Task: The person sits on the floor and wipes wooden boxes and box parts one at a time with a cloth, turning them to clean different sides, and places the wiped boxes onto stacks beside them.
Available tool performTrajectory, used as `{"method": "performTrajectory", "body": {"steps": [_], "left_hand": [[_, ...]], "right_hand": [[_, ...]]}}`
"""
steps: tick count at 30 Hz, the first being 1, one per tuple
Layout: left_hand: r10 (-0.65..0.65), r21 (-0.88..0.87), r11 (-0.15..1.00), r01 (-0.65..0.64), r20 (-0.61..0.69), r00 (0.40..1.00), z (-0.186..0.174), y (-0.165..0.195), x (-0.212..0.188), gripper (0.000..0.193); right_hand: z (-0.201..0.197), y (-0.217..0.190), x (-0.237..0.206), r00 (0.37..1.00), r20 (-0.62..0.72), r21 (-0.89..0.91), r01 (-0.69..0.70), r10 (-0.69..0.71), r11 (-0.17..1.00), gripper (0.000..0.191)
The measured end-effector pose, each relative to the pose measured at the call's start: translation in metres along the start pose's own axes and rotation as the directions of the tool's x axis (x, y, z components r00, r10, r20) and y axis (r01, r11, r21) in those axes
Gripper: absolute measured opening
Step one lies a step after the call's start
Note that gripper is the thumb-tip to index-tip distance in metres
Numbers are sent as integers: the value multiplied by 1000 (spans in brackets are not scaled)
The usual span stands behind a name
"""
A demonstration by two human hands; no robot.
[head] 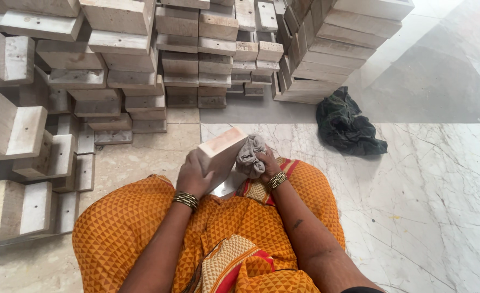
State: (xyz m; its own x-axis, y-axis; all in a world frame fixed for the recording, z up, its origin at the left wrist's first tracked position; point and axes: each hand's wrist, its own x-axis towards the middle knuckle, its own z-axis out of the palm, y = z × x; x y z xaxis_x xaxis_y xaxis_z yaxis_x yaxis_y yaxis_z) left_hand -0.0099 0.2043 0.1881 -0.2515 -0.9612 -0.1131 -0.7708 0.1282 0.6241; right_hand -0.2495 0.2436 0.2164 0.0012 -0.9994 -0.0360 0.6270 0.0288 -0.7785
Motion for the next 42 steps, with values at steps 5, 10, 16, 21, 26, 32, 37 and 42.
{"method": "performTrajectory", "body": {"steps": [5, 10, 16, 21, 26, 32, 37, 42], "left_hand": [[76, -100, 991, -87, -104, 992, -7, -23, -3, 71], [142, -111, 982, -153, -101, 985, -1, -16, -3, 71], [123, -113, 985, -130, -63, 990, 1, -19, 4, 71], [139, 47, 989, -141, 32, 990, 2, -30, 12, 48], [-11, -129, 992, 10, -3, 1000, -2, -28, 9, 61], [43, -158, 986, -57, -89, 995, -14, -10, -4, 78], [66, -129, 988, -83, -125, 990, -4, -15, -7, 86], [158, 17, 987, -158, 18, 987, 7, -19, 3, 47]], "right_hand": [[0, -2, 3, 950, -246, -224, 136, -191, 965, 56], [0, -24, 13, 888, -234, -665, 151, -396, 732, 50], [76, -10, 30, 949, -179, -866, -27, -260, 500, 77], [135, 47, -3, 839, 495, -855, 424, -225, -300, 71], [112, 41, 8, 872, 408, -870, 284, -268, -402, 64], [67, 3, 19, 896, 212, -963, 124, -390, -240, 52], [91, 15, 10, 934, 165, -950, 65, -317, -304, 46], [134, 49, -14, 880, 449, -836, 351, -157, -421, 45]]}}
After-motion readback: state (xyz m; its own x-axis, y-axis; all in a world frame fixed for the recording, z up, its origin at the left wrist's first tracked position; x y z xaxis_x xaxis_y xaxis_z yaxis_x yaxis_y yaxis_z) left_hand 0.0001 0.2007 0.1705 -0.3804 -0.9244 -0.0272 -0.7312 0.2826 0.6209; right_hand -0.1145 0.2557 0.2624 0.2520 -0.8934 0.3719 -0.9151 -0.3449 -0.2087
